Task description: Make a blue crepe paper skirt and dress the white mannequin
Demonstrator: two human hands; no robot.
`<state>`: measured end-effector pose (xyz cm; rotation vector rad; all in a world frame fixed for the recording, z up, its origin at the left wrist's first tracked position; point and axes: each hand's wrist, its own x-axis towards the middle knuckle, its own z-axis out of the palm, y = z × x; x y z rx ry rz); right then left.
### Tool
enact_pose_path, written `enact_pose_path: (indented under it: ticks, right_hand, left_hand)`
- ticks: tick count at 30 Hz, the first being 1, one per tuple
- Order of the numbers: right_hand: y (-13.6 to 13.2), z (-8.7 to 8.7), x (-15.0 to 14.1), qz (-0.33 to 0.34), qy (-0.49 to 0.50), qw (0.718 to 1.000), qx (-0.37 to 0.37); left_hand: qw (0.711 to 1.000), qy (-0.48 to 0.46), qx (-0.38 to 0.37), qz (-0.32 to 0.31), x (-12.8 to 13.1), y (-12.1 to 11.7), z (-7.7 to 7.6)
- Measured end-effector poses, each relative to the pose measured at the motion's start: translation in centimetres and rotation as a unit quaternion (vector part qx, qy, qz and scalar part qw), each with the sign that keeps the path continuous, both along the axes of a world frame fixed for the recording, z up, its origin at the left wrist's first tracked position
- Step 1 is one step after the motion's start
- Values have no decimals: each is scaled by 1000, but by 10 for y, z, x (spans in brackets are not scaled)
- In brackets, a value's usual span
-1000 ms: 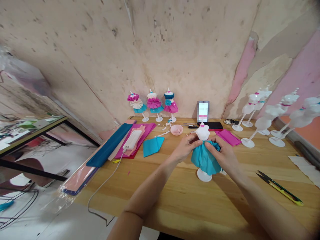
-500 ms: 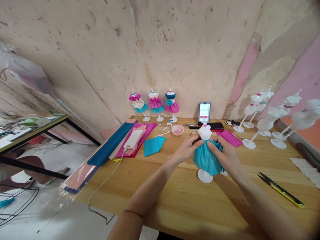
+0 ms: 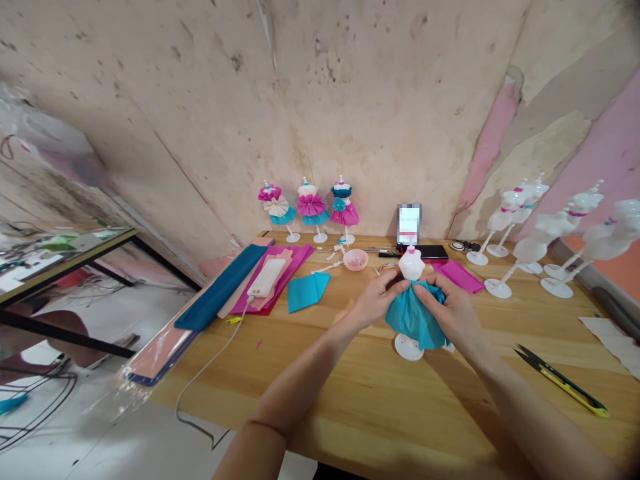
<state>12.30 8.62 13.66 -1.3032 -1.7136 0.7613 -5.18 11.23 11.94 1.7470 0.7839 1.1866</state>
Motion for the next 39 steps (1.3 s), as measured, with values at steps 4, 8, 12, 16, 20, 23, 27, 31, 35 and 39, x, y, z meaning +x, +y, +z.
enact_pose_path:
  ticks: [4, 8, 12, 16, 20, 23, 27, 31, 35, 39]
  right_hand:
    - [0, 0, -1, -9, -2, 1000, -3]
    - [-1, -1, -2, -14, -4, 1000, 13]
    - [-2, -2, -3, -32, -26, 998, 36]
    - [-4, -2, -3, -47, -48, 997, 47]
    - [-4, -3, -2, -51, -59, 996, 50]
    - [-3, -3, -3, -58, -63, 994, 61]
    - [-2, -3, -3, -65, -70, 993, 68]
    - [-3, -2, -3, -57, -67, 994, 71]
    - [-4, -2, -4, -42, -52, 996, 60]
    - [-3, -1, -4, -25, -36, 998, 47]
  left_hand:
    - [1000, 10, 3, 5, 0, -1, 0]
    - [1000, 5, 18, 9, 1, -1, 0]
    - [1000, -4, 30, 9, 2, -2, 0]
    - [999, 1, 33, 12, 3, -4, 2]
    - [999, 17, 30, 15, 4, -6, 3]
    - [999, 18, 29, 22, 4, -7, 3]
    - [999, 17, 29, 14, 1, -5, 3]
    - [999, 33, 24, 11, -3, -3, 4]
    - [997, 65, 17, 26, -6, -3, 6]
    - [998, 59, 13, 10, -6, -4, 8]
